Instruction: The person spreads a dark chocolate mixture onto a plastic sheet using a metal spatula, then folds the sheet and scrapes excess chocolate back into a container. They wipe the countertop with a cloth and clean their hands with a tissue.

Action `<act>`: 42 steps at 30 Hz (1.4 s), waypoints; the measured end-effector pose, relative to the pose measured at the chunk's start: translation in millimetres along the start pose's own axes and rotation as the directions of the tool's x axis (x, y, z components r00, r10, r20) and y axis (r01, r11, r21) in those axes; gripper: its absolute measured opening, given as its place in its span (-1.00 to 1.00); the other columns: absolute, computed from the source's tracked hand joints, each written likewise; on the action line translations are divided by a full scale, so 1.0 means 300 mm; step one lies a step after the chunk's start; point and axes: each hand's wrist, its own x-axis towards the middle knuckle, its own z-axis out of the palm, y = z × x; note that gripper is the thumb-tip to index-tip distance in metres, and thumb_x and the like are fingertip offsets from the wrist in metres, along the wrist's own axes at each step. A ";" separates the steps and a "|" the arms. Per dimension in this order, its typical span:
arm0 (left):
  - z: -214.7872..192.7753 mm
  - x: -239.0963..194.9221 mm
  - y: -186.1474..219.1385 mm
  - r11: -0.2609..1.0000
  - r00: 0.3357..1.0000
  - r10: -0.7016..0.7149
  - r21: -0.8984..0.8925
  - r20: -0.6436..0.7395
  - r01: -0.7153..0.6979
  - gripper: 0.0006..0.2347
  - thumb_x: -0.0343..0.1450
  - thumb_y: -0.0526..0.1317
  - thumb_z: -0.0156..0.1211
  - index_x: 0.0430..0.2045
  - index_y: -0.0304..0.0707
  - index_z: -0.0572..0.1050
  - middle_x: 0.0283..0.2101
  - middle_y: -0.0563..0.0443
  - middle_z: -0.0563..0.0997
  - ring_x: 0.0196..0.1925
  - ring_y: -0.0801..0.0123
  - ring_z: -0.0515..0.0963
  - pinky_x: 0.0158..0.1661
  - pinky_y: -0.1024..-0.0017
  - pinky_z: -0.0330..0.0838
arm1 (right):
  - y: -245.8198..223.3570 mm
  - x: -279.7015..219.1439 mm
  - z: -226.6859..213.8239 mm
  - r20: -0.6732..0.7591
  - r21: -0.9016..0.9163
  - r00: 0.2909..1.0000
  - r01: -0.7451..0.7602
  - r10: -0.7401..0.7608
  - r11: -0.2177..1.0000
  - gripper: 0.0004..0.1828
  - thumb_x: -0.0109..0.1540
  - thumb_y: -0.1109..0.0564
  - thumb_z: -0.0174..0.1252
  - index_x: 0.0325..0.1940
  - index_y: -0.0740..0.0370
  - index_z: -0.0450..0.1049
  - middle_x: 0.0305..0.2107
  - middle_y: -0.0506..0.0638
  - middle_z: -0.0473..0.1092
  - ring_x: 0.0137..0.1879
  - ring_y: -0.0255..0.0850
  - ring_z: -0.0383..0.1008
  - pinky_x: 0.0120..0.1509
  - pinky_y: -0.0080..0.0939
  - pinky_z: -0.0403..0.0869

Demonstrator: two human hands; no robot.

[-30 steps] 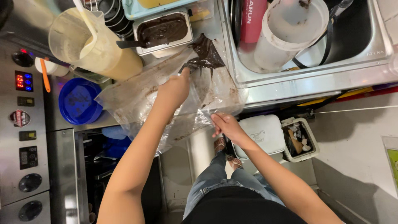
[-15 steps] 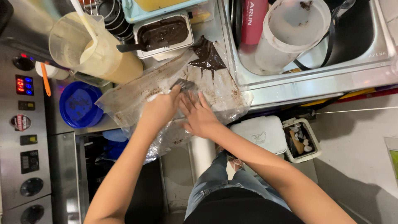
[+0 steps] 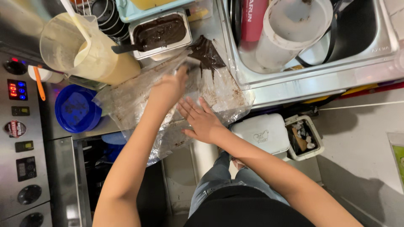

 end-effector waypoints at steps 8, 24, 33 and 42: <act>0.068 -0.096 0.112 0.994 0.998 0.036 -0.105 0.046 -0.031 -0.58 0.50 -0.16 -0.08 0.30 -0.18 0.21 -0.27 -0.45 0.62 -0.27 -0.29 0.66 -0.30 -0.11 0.54 | 0.011 0.007 -0.001 0.198 0.064 0.979 -0.065 0.051 0.996 -0.19 0.33 -0.35 -0.03 0.46 0.27 0.16 0.42 0.18 0.06 0.63 0.02 -0.15 0.66 0.29 -0.33; 0.117 0.003 0.205 0.994 0.989 0.096 -0.045 -0.113 -0.102 -0.65 0.50 -0.29 -0.05 0.20 -0.32 0.30 -0.23 -0.40 0.65 -0.23 -0.26 0.68 -0.28 -0.04 0.58 | 0.019 -0.009 0.023 -0.019 0.103 0.999 0.034 -0.032 0.994 -0.55 0.19 -0.10 0.12 0.12 0.06 0.47 0.11 0.09 0.41 0.33 0.07 0.25 0.42 0.34 0.06; 0.288 -0.115 0.267 0.948 0.967 0.099 0.318 -0.234 -0.020 -0.57 0.30 -0.17 0.02 0.09 -0.14 0.33 -0.45 -0.22 0.67 -0.31 -0.33 0.68 -0.13 -0.48 0.48 | 0.039 -0.016 0.079 -0.227 0.036 0.969 0.112 -0.101 0.993 -0.17 0.30 -0.05 -0.01 0.59 0.30 -0.04 0.54 0.21 -0.07 0.63 0.16 -0.05 0.65 0.13 -0.02; 0.131 -0.108 0.305 0.990 0.996 0.022 -0.136 -0.092 -0.035 -0.59 0.40 -0.31 0.02 0.20 -0.33 0.31 -0.40 -0.36 0.65 -0.35 -0.23 0.68 -0.34 -0.12 0.52 | 0.172 -0.060 -0.096 0.125 0.521 0.988 0.008 -0.086 0.853 -0.17 0.26 -0.15 0.00 0.57 0.16 0.02 0.41 0.08 0.15 0.52 0.07 0.19 0.60 0.01 0.17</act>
